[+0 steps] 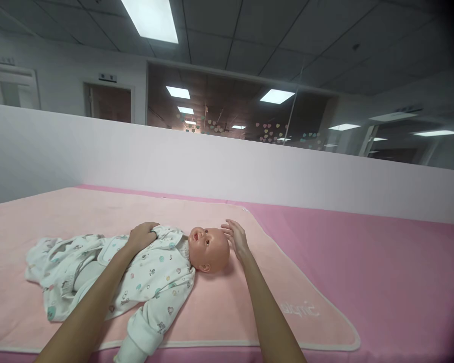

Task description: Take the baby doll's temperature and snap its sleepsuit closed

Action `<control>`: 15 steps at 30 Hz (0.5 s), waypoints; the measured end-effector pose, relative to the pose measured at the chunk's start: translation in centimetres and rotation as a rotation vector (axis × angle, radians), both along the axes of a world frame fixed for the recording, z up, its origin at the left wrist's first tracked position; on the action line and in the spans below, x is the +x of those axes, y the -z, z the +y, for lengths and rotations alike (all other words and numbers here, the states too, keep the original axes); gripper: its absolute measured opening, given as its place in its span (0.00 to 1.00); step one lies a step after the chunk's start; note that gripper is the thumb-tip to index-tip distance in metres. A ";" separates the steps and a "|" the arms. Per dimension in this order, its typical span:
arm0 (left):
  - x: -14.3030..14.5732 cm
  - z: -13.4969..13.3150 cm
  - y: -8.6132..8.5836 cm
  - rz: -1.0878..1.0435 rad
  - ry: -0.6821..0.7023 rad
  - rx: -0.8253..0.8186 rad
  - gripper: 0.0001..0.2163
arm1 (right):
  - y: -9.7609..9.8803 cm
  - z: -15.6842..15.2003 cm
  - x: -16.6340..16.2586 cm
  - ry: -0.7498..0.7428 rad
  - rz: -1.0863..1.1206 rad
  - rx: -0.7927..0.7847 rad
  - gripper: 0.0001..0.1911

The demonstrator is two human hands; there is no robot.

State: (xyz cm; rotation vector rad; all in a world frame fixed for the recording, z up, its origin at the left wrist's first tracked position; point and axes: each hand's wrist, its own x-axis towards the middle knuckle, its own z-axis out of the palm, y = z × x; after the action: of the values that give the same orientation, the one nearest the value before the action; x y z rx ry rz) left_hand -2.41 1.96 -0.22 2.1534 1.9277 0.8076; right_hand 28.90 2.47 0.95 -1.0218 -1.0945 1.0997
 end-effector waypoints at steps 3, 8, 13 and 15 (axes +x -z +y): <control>0.1 -0.1 -0.1 -0.004 0.007 -0.007 0.19 | -1.2 -1.4 -0.8 -0.145 -0.183 0.136 0.14; 0.3 -0.4 -0.3 -0.009 -0.005 0.012 0.19 | -1.8 -3.2 -1.6 -0.342 -0.250 0.031 0.15; 0.3 -0.3 -0.2 -0.017 -0.014 0.015 0.20 | -1.8 -3.2 -1.8 -0.291 -0.162 -0.030 0.12; 0.2 -0.2 -0.1 -0.016 -0.019 0.022 0.20 | -2.0 -3.3 -1.9 -0.288 -0.141 -0.066 0.13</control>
State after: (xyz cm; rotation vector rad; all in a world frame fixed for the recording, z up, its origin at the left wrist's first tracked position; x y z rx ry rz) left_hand -2.19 1.74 -0.14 2.1374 1.9432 0.8500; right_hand 26.95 -0.84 2.92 -1.0272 -1.3576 1.3151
